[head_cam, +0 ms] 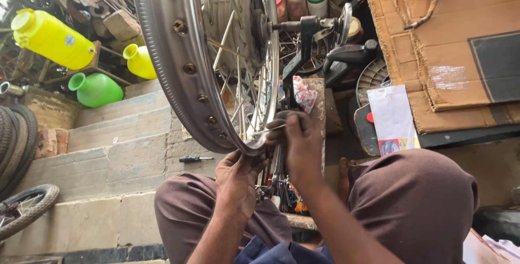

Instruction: The person uses a spoke wrench to tighten and loosen the nipples on a bicycle wheel mounted in a truing stand. They rotate the wheel periodically to check alignment and continue adjusting the spokes.

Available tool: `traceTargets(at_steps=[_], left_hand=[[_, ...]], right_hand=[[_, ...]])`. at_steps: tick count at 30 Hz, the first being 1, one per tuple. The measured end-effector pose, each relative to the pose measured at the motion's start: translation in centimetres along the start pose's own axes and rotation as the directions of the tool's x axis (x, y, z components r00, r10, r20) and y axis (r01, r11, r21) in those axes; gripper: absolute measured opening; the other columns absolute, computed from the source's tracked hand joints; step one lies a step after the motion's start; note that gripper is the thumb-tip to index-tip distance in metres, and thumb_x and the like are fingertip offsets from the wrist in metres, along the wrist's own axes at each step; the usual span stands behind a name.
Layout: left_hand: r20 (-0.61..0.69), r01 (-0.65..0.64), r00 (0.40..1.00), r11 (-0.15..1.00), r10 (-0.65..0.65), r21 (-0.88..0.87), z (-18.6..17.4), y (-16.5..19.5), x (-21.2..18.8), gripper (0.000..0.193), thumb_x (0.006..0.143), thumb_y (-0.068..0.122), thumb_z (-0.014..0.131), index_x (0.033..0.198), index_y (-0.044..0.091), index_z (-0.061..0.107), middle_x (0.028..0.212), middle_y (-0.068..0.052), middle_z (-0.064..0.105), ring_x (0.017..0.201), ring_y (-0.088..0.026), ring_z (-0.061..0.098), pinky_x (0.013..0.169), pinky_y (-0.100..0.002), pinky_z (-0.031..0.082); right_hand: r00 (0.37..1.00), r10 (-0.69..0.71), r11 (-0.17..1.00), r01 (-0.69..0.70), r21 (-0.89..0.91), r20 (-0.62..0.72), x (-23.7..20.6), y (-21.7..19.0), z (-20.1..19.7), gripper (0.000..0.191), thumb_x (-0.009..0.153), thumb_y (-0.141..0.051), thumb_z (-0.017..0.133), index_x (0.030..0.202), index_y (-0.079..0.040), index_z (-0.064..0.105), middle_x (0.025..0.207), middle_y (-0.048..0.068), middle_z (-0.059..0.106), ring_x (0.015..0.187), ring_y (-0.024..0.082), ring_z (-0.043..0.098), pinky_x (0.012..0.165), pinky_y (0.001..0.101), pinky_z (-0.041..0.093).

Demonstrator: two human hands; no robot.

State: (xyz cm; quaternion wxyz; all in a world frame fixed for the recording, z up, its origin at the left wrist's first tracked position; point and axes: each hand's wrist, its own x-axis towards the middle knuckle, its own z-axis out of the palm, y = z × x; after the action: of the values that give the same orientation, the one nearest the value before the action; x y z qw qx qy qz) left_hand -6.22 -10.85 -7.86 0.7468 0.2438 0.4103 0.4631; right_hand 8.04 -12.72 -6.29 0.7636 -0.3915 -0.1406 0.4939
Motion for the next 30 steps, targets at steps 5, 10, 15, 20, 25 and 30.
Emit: traceTargets(at_steps=[5,10,15,20,25,30], left_hand=[[0.023,0.022,0.999,1.000,-0.022,-0.010,0.1,0.2,0.1,0.027,0.086,0.011,0.079,0.107,-0.004,0.072,0.095,-0.010,0.076,0.080,-0.018,0.071,0.074,-0.032,0.059],[0.015,0.033,0.999,0.999,-0.033,-0.025,-0.1,0.2,-0.1,0.026,0.086,0.009,0.080,0.107,-0.004,0.071,0.098,-0.012,0.076,0.084,-0.019,0.072,0.076,-0.032,0.060],[-0.012,0.031,0.999,0.999,-0.032,-0.043,0.2,0.3,-0.4,0.028,0.085,0.010,0.078,0.108,-0.004,0.072,0.100,-0.012,0.076,0.086,-0.018,0.074,0.076,-0.031,0.060],[-0.001,0.025,1.000,0.999,-0.025,-0.027,0.5,0.6,-0.4,0.025,0.087,0.011,0.078,0.107,-0.004,0.071,0.097,-0.013,0.075,0.083,-0.019,0.073,0.077,-0.032,0.061],[-0.016,0.045,0.999,0.999,-0.045,-0.024,0.0,0.4,-0.3,0.024,0.086,0.009,0.078,0.105,-0.003,0.071,0.096,-0.012,0.076,0.081,-0.018,0.073,0.076,-0.031,0.061],[0.004,0.052,0.999,0.997,-0.052,-0.060,-0.2,0.3,-0.2,0.023,0.088,0.009,0.078,0.105,-0.004,0.070,0.095,-0.011,0.074,0.082,-0.019,0.072,0.077,-0.031,0.060]], right_hand=[[0.987,0.027,0.995,-0.012,0.095,-0.158,0.4,0.6,-0.6,0.021,0.102,-0.022,0.058,0.105,-0.002,0.066,0.085,0.008,0.074,0.073,0.018,0.072,0.067,0.0309,0.062],[0.914,-0.344,0.510,0.372,-0.775,0.212,-3.3,-0.5,0.3,0.017,0.104,-0.017,0.066,0.113,-0.006,0.075,0.075,0.009,0.072,0.064,0.020,0.067,0.060,0.0317,0.054],[0.878,-0.442,0.714,0.469,-0.519,0.185,-3.0,-1.5,1.0,0.010,0.107,-0.016,0.060,0.111,-0.010,0.068,0.097,0.006,0.076,0.084,0.010,0.073,0.073,0.0274,0.060],[0.848,-0.456,0.617,0.520,-0.591,0.271,-2.8,-1.4,1.2,0.011,0.105,-0.014,0.064,0.114,-0.009,0.069,0.095,0.006,0.076,0.084,0.011,0.071,0.072,0.0295,0.057],[0.865,-0.476,0.673,0.475,-0.567,0.159,-3.4,-1.7,1.3,0.012,0.104,-0.014,0.064,0.115,-0.011,0.068,0.095,0.006,0.077,0.081,0.016,0.075,0.070,0.0305,0.061],[0.732,-0.468,0.376,0.672,-0.638,0.495,-3.1,-1.5,0.9,0.011,0.105,-0.013,0.063,0.114,-0.009,0.067,0.095,0.007,0.072,0.085,0.019,0.074,0.073,0.0331,0.058]])
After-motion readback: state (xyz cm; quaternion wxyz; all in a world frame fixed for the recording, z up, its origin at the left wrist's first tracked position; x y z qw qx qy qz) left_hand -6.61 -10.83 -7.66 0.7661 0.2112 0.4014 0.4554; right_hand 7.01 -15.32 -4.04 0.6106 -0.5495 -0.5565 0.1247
